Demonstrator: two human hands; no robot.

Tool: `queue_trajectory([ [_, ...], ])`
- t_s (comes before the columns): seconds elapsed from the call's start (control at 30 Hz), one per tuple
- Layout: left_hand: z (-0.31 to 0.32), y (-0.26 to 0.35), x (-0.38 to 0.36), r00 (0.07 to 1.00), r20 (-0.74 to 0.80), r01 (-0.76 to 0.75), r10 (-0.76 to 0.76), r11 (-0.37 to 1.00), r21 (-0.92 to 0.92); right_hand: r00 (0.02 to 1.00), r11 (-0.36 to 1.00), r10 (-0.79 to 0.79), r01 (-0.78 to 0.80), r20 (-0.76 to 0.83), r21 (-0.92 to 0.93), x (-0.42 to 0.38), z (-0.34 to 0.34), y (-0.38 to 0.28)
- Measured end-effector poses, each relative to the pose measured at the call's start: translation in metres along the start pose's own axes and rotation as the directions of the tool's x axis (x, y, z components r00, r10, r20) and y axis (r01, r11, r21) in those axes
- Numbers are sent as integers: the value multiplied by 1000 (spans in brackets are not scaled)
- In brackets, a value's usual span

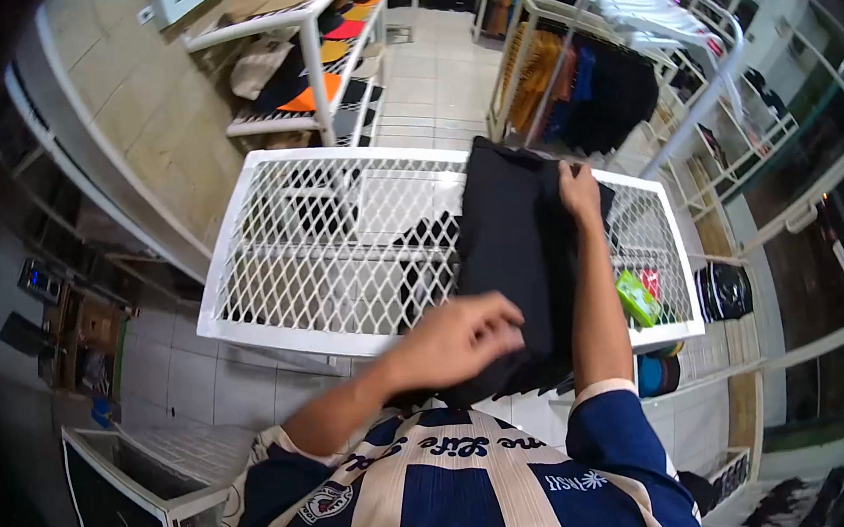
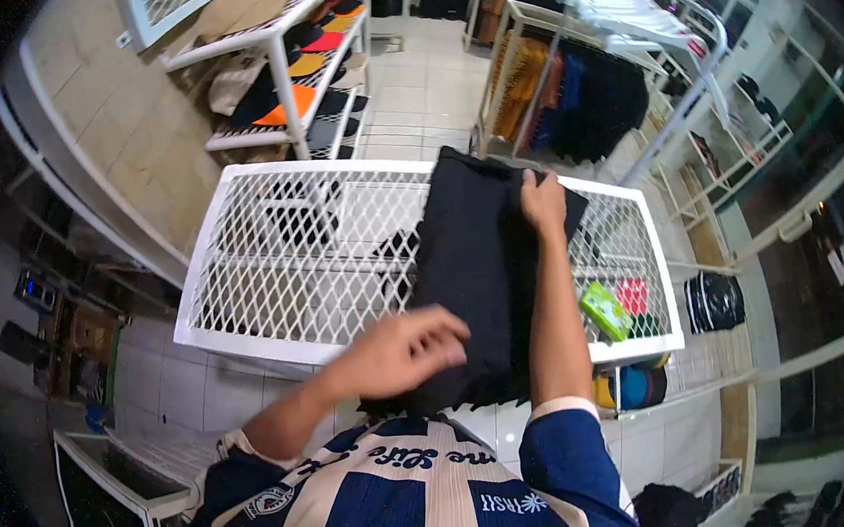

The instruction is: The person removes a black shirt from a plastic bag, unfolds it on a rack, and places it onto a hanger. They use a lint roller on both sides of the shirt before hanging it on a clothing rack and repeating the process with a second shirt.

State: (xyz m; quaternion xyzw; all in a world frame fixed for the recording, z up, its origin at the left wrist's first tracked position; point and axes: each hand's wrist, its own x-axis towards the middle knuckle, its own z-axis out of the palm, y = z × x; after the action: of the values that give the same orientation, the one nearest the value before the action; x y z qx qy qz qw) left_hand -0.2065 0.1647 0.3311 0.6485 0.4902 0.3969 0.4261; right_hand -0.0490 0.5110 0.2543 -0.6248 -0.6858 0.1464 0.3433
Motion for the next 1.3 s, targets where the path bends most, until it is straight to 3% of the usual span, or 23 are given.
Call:
queue_trajectory([
  [0.07,-25,-25,47,974,-216,-37,72,987,158,991,999,-21,16,132,37,-35,-24,-2],
  [0.1,-41,-34,72,954,-293,-15,59,989,150,975,999,-52,47,217,25,-49,-29,1],
  [0.13,-56,-53,101,928,-365,32,81,955,293,951,997,-81,79,299,21,-62,-31,3],
  [0.2,-80,-102,159,875,-448,79,182,860,503,964,975,-198,213,178,-69,-92,-28,2],
  [0.23,-89,-125,181,857,-433,87,279,750,656,962,972,-210,224,176,-67,-104,-31,-3],
  [0.33,-83,-154,213,827,-461,209,323,585,784,954,949,-293,298,62,-103,-119,-14,4],
  [0.37,-82,-155,219,831,-446,192,332,582,790,953,947,-299,303,56,-108,-121,-10,7],
  [0.43,-84,-146,227,839,-522,289,154,687,667,949,939,-311,314,41,-138,-124,-9,8],
  [0.57,-99,-163,238,829,-537,193,156,821,537,945,938,-326,328,37,-110,-124,-10,8],
  [0.7,-102,-162,233,814,-522,139,255,787,601,946,939,-324,325,28,-112,-124,-12,3],
  [0.8,-96,-152,229,867,-465,264,177,629,732,947,941,-317,320,47,-112,-124,-10,6],
  [0.83,-96,-166,232,830,-485,226,276,629,744,949,943,-311,315,54,-110,-123,-10,7],
  [0.87,-97,-178,238,830,-485,225,276,630,743,949,942,-311,316,54,-112,-123,-9,7],
  [0.93,-99,-185,244,685,-687,143,241,881,452,948,941,-316,319,44,-118,-124,-10,7],
  [0.97,-102,-189,245,641,-716,-1,277,933,360,948,941,-314,318,50,-118,-124,-10,7],
  [1.0,-105,-174,239,659,-740,33,136,977,209,949,940,-313,316,44,-129,-125,-11,6],
  [1.07,-121,-178,243,431,-881,-19,195,978,207,949,939,-311,315,52,-136,-126,-10,3],
  [1.13,-170,-188,244,288,-930,-101,230,973,209,955,948,-296,298,36,-115,-124,-9,5],
  [1.2,-220,-162,216,377,-881,49,285,944,327,948,938,-313,317,50,-138,-125,-10,6],
  [1.27,-248,-118,178,464,-769,341,439,713,613,944,929,-322,329,67,-168,-126,-8,6],
  [1.3,-264,-107,160,510,-727,415,459,609,676,947,930,-314,322,75,-176,-126,-8,6],
])
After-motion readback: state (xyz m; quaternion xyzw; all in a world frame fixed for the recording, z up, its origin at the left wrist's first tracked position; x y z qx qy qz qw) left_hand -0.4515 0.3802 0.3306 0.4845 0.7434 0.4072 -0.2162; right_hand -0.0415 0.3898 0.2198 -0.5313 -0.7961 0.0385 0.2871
